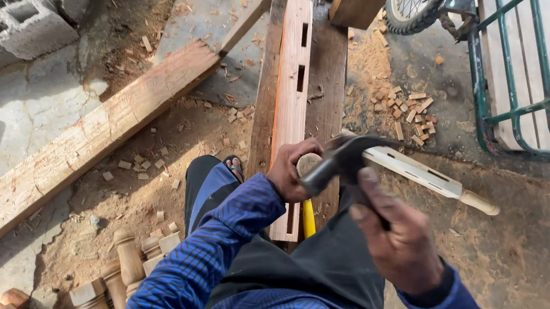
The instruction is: Chiseling and hammering a wooden furniture leg to create mortise slots.
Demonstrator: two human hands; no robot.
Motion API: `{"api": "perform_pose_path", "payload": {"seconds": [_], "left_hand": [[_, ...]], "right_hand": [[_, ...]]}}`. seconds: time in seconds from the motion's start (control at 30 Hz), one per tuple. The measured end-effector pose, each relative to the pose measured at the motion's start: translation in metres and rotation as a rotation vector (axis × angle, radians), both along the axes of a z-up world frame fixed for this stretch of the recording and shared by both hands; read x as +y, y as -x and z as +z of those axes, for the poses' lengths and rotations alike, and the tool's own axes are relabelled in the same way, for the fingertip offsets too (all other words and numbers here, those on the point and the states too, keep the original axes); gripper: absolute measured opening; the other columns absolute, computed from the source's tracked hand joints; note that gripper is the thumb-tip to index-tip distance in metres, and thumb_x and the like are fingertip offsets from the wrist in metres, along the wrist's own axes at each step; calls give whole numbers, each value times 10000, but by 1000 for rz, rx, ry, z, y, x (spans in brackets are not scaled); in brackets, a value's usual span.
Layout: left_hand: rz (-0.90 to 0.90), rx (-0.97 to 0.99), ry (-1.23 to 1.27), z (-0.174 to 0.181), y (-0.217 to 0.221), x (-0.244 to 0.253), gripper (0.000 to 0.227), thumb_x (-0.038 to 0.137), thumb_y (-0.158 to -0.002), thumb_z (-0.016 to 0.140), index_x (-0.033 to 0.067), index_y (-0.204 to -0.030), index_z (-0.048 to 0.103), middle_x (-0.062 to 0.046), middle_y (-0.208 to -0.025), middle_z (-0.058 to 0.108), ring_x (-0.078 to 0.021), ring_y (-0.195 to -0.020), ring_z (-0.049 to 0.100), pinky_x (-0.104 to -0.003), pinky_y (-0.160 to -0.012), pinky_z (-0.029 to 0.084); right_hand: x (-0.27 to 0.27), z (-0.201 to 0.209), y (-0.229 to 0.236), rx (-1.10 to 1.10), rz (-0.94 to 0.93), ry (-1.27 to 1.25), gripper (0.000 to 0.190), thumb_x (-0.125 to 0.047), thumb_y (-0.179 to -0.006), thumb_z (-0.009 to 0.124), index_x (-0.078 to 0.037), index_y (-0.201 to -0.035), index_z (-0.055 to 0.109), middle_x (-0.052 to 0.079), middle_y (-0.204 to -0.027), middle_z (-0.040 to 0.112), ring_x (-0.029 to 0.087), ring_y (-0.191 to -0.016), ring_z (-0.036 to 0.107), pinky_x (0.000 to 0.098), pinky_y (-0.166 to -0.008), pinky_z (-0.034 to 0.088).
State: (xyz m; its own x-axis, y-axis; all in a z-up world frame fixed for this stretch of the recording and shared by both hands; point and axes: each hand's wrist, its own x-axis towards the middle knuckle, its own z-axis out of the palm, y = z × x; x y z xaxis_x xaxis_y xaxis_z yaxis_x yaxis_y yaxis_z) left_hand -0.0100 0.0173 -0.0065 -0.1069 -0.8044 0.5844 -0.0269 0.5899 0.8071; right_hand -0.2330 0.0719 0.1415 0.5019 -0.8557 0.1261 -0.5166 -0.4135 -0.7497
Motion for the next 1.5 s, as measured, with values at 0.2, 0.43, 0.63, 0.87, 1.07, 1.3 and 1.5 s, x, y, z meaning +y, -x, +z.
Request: {"api": "perform_pose_path", "payload": {"seconds": [0.2,0.43,0.63,0.87,1.07,1.3,1.5], "left_hand": [[-8,39,-46,22,-2,4,418,198,-785,811,15,-1108,617,-117,-1013,675,-260,-915,696,-353,-833,553],[28,-20,-51,0,-3,3,341,181,-735,807,57,-992,620,-96,-936,654,-240,-836,676,-328,-759,538],[38,-99,-83,-10,-5,7,309,161,-748,806,50,-987,645,-98,-874,617,-222,-763,621,-322,-710,511],[34,16,-139,-14,1,9,273,144,-791,814,42,-956,622,-74,-878,641,-170,-790,649,-305,-718,531],[67,-1,-112,-2,17,36,290,124,-783,825,20,-909,585,-93,-830,601,-172,-756,610,-304,-691,495],[123,124,-519,-10,10,-9,222,135,-777,827,87,-859,626,13,-762,663,-73,-684,644,-250,-620,547],[164,80,-415,30,17,-13,257,108,-792,833,75,-861,587,18,-756,580,-53,-707,565,-259,-626,503]], "right_hand": [[-6,-7,-3,-69,-3,178,450,-128,-987,656,-66,-1419,543,162,-1117,738,92,-877,694,262,-773,552],[-2,0,2,-143,63,191,510,-103,-1033,637,-73,-1525,510,212,-1209,736,264,-983,673,343,-861,540],[-9,-30,-11,222,16,129,553,-170,-910,711,-134,-1453,610,208,-829,701,124,-685,643,314,-660,533],[13,-39,9,-77,-68,-3,523,-158,-970,660,-65,-1470,540,52,-786,664,84,-666,561,265,-615,514],[39,-73,46,-267,-331,-386,546,-139,-949,668,-88,-1483,561,-41,-735,553,33,-584,422,208,-505,382],[49,-86,54,-380,-404,-415,585,-134,-930,658,-122,-1500,526,-9,-671,579,67,-515,497,233,-451,435],[59,-95,60,-490,-473,-470,598,-112,-917,653,-102,-1496,507,-4,-864,649,70,-569,516,235,-451,462]]}}
